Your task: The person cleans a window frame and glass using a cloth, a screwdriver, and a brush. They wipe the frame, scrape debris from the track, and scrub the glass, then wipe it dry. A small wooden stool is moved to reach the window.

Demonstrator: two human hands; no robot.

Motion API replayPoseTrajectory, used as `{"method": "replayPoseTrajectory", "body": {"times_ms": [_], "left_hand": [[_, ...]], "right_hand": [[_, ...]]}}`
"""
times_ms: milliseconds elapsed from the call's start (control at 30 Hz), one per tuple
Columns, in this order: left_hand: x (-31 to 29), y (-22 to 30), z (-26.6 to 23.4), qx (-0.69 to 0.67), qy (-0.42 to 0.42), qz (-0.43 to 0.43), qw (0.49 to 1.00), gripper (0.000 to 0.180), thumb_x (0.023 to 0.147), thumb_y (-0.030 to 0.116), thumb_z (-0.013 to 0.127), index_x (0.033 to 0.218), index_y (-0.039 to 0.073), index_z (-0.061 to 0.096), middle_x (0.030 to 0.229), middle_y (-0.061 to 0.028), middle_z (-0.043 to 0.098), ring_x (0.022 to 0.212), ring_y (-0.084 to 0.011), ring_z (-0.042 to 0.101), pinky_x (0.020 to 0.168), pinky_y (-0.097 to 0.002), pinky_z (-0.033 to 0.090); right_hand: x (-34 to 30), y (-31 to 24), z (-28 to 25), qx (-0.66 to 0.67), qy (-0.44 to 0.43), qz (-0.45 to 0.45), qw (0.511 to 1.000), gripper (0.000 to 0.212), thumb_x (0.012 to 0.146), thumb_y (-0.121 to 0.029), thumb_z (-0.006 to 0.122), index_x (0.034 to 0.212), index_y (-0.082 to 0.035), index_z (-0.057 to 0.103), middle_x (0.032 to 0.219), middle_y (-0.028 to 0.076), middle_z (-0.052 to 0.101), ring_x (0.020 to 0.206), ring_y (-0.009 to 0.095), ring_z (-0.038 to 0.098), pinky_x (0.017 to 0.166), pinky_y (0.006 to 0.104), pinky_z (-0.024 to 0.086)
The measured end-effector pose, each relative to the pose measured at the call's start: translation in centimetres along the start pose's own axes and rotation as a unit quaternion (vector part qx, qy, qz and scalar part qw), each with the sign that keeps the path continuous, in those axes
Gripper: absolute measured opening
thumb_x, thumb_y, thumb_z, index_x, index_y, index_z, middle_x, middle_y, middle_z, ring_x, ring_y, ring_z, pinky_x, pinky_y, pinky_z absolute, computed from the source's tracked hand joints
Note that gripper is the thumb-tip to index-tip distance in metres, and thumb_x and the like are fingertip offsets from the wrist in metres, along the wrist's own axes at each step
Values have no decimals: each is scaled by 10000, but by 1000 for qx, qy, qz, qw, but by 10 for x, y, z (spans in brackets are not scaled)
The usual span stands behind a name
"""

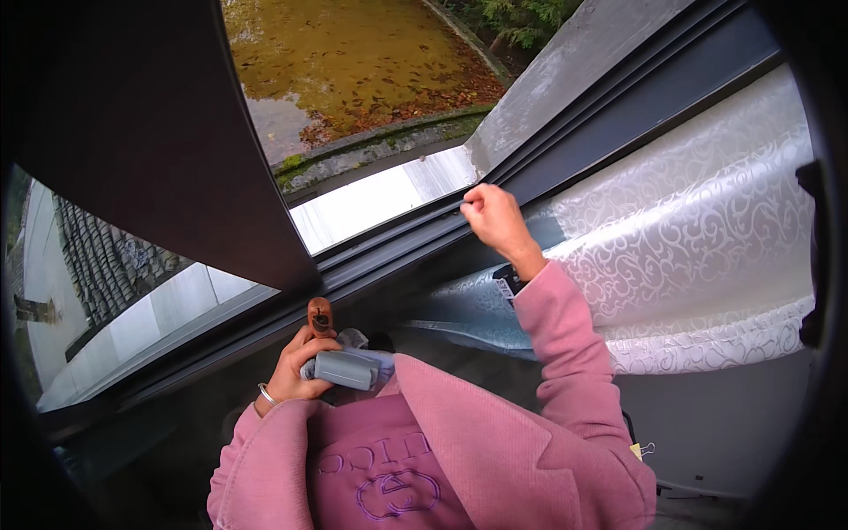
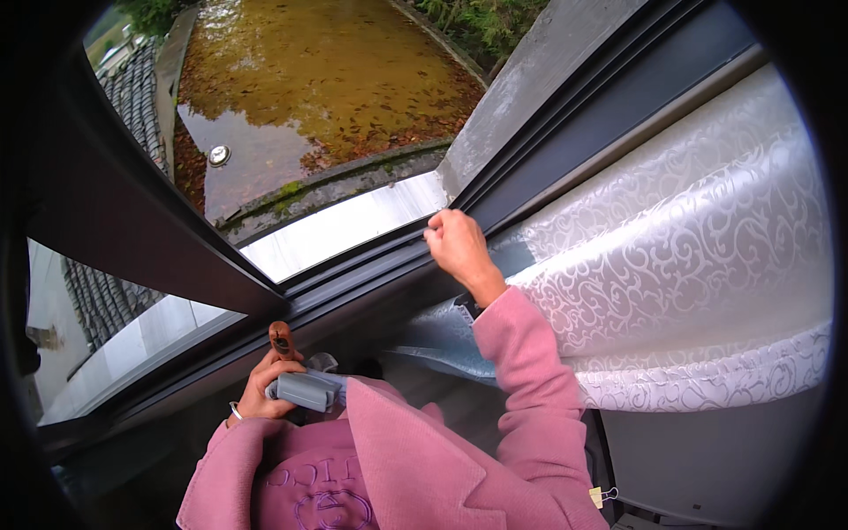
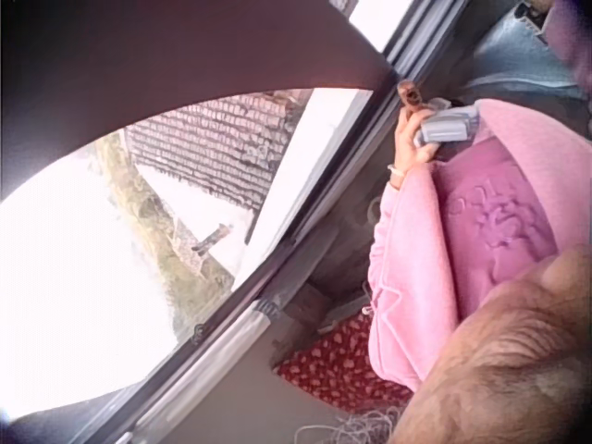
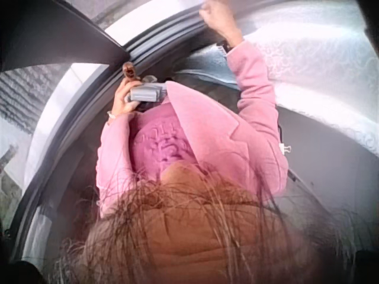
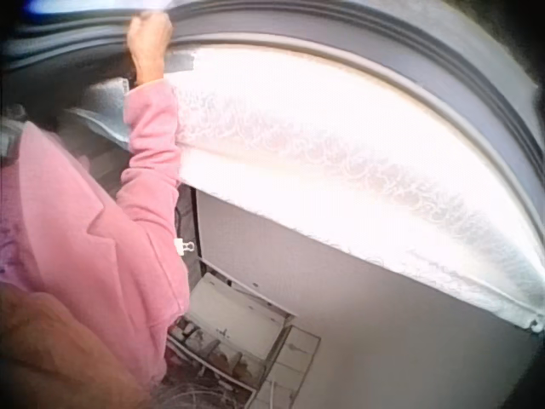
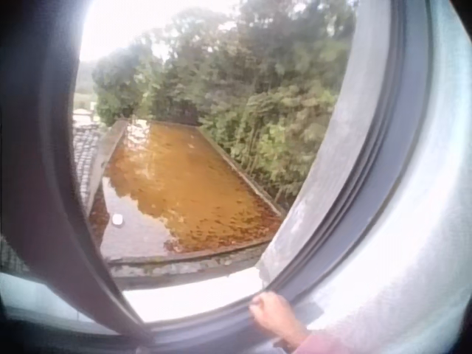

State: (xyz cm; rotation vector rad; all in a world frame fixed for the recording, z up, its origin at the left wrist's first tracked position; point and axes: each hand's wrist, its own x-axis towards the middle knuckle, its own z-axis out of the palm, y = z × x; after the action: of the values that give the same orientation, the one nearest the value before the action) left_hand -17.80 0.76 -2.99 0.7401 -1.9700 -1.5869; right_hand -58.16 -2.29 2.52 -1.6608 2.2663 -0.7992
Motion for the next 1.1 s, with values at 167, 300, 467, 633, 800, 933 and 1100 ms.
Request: {"method": "replayPoseTrajectory", "body": {"times_ms": [167,300,467,633,800,933,1100], "left_hand": [[9,-2,20,-51,5,4,999,474,590,-12,761,1052,62,682,1154,-158,585,1108,-316,593,973,-378,457],[12,-4,26,-84,8,-9,996,478,581,-12,750,1048,64,681,1184,-151,583,1111,-312,589,972,-372,454],[5,-2,21,-69,13,-13,997,463,587,8,751,1041,51,676,1179,-143,580,1100,-300,587,961,-364,450],[-1,-6,17,-74,15,-14,997,465,580,10,737,1039,53,676,1179,-144,576,1107,-299,578,976,-369,437],[-6,-13,19,-83,0,-24,996,488,578,-24,711,1059,54,680,1174,-144,578,1125,-308,580,989,-367,433],[-13,-16,22,-87,-4,-27,996,511,575,-42,711,1077,45,672,1173,-151,578,1128,-322,580,991,-367,434],[-25,-21,22,-77,15,-4,997,509,582,-29,737,1080,51,670,1165,-137,582,1121,-320,585,988,-365,443]], "right_hand": [[-16,-13,24,-121,-46,125,984,411,792,-354,763,996,-4,690,1049,217,662,980,375,661,858,440,531],[-12,-17,36,-179,-35,154,971,472,788,-402,753,996,16,688,1097,236,655,999,393,662,855,451,538],[-6,-14,45,-204,-14,221,954,385,777,-343,743,966,-10,704,1042,213,689,964,372,676,829,447,538],[-10,-13,53,-170,60,238,954,205,786,-242,728,868,-55,712,903,163,719,896,357,691,785,449,544],[-11,-8,54,-158,40,235,958,173,791,-217,707,858,-59,728,916,168,712,883,361,696,779,445,559],[-6,-19,31,-178,-30,229,957,170,765,-208,665,802,-62,743,905,187,723,852,370,697,784,444,559],[57,-64,-6,223,2,45,974,311,812,-145,756,1049,44,686,876,135,708,790,152,683,691,300,543]]}}
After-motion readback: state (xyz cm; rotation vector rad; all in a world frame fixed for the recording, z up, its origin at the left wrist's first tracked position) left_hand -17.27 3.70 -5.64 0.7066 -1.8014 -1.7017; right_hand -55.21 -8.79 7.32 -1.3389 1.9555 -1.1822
